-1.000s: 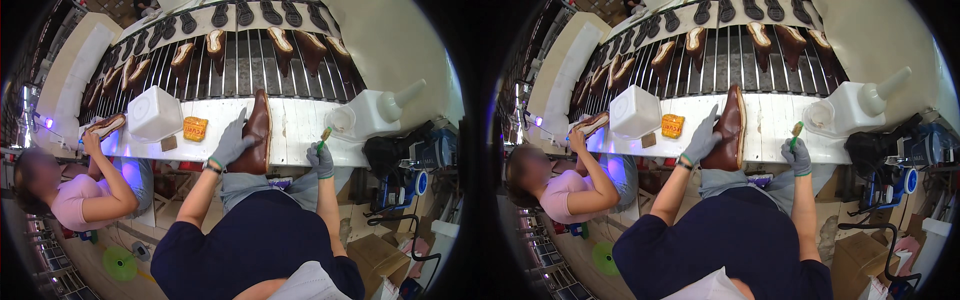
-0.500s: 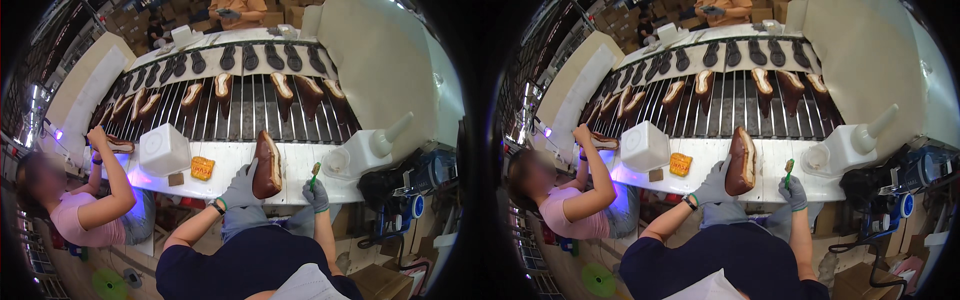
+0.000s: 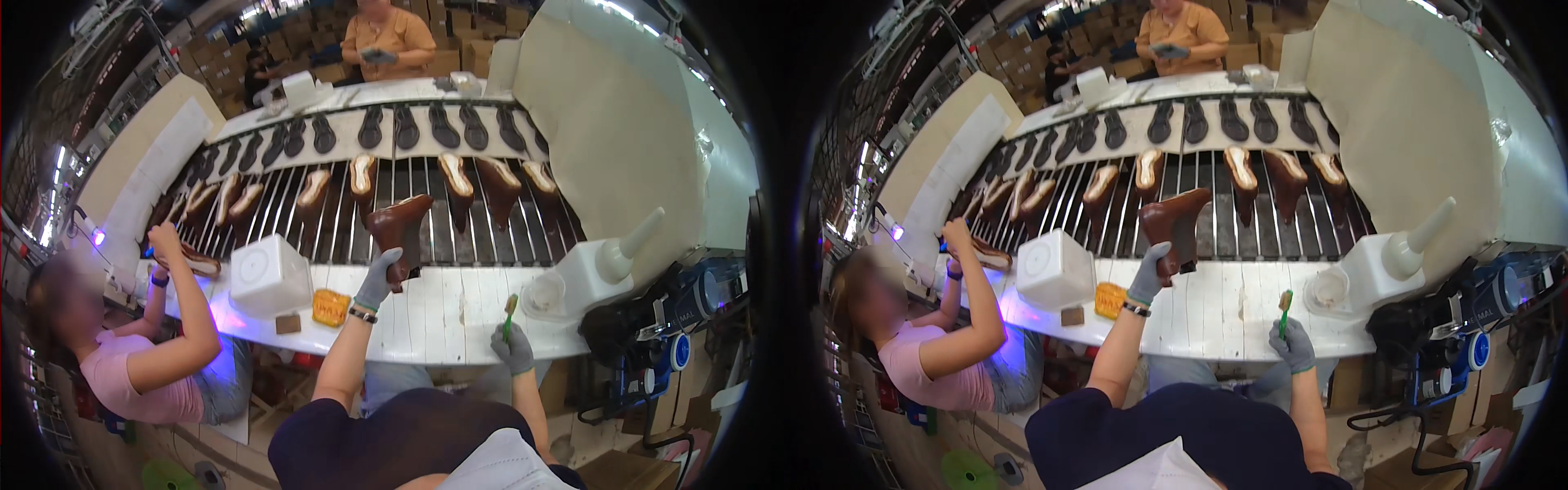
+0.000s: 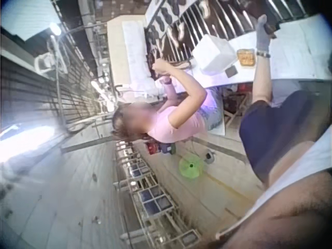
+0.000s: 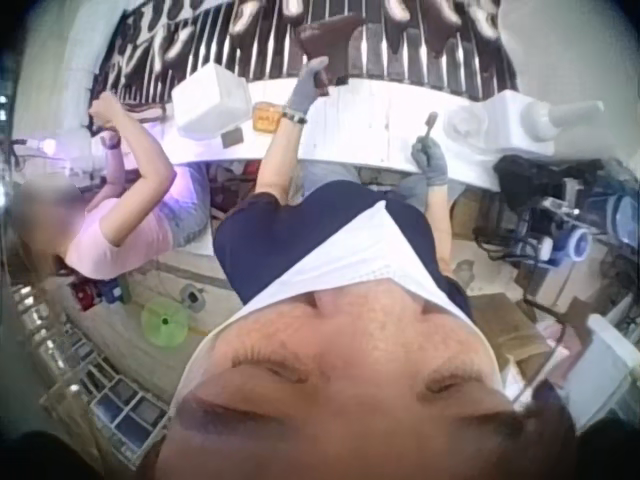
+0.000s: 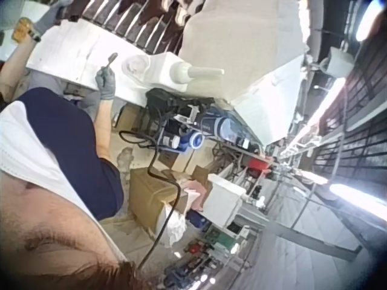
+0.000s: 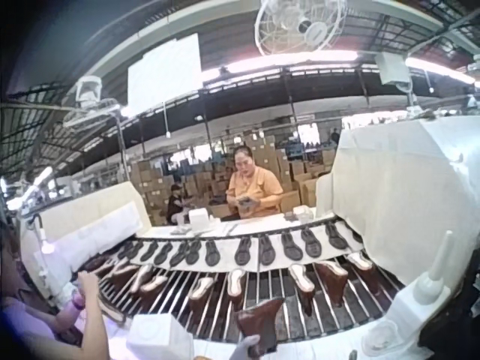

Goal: The person applies glue to the sole of a shoe using a brush. They repeatedly pick up shoes from a conveyor belt, apply glue to the sole, and place them back on the belt.

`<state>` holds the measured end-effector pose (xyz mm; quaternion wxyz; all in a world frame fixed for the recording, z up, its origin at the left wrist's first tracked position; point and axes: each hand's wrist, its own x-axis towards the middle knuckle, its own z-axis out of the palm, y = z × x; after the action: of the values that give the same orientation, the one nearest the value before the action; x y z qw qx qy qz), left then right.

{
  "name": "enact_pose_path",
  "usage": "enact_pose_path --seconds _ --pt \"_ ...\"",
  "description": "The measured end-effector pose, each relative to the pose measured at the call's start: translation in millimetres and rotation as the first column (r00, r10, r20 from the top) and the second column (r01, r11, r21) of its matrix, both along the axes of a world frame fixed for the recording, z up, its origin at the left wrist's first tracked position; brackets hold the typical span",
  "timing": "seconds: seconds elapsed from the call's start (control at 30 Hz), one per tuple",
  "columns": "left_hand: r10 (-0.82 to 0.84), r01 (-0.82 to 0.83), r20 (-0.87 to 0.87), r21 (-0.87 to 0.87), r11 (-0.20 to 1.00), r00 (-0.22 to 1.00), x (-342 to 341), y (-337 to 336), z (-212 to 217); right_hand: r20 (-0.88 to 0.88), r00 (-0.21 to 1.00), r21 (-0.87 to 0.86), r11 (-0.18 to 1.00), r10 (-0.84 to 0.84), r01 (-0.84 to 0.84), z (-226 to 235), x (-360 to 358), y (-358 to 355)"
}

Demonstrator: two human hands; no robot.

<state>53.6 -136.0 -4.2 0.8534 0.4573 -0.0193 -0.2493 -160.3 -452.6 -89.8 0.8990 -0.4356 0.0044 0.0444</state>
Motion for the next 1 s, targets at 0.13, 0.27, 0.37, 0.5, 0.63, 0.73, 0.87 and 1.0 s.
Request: enact_pose_path --seconds 0.13,0.27,0.37,0.5,0.63,0.73,0.87,1.0 --pt "0.155 -0.288 0.398 0.3 0.909 0.904 74.0 -1.9 -1.9 0.168 0.983 -0.656 0.736 -0.074 0.167 -36.3 -3.0 11.0" --pt "-0.217 -0.407 0.439 0.896 0.18 0.872 149.8 -3.2 -36.0 -0.014 0.996 0.233 0.969 0.087 -0.082 -32.9 16.8 9.4" --pt "-0.217 -0.334 0.326 0.942 -0.003 0.92 141.8 -24.7 -38.9 -0.094 0.995 0.101 0.994 0.045 -0.036 -42.7 19.0 20.3" --pt "-0.215 -0.392 0.369 0.917 -0.074 0.904 131.5 0.7 -34.3 -0.099 0.978 0.064 0.982 0.182 -0.177 -33.2 23.7 26.0" --pt "-0.173 -0.526 0.534 0.846 0.092 0.828 107.8 -15.3 -9.1 -0.177 0.984 -0.024 1.0 0.012 -0.017 -21.1 17.0 20.0" --pt "-0.158 -0.724 0.745 0.667 0.174 0.648 117.7 -20.1 15.1 -0.114 0.991 0.316 0.948 0.068 -0.028 5.8 18.1 27.3" --pt "-0.075 -0.743 0.813 0.561 0.365 0.577 120.3 -58.8 14.2 -0.097 0.993 0.324 0.945 0.069 -0.034 5.6 15.3 30.2" --pt "0.049 -0.465 0.708 0.408 0.786 0.704 102.6 -126.4 38.9 -0.025 0.997 0.46 0.886 0.073 -0.054 -13.7 9.9 23.3"
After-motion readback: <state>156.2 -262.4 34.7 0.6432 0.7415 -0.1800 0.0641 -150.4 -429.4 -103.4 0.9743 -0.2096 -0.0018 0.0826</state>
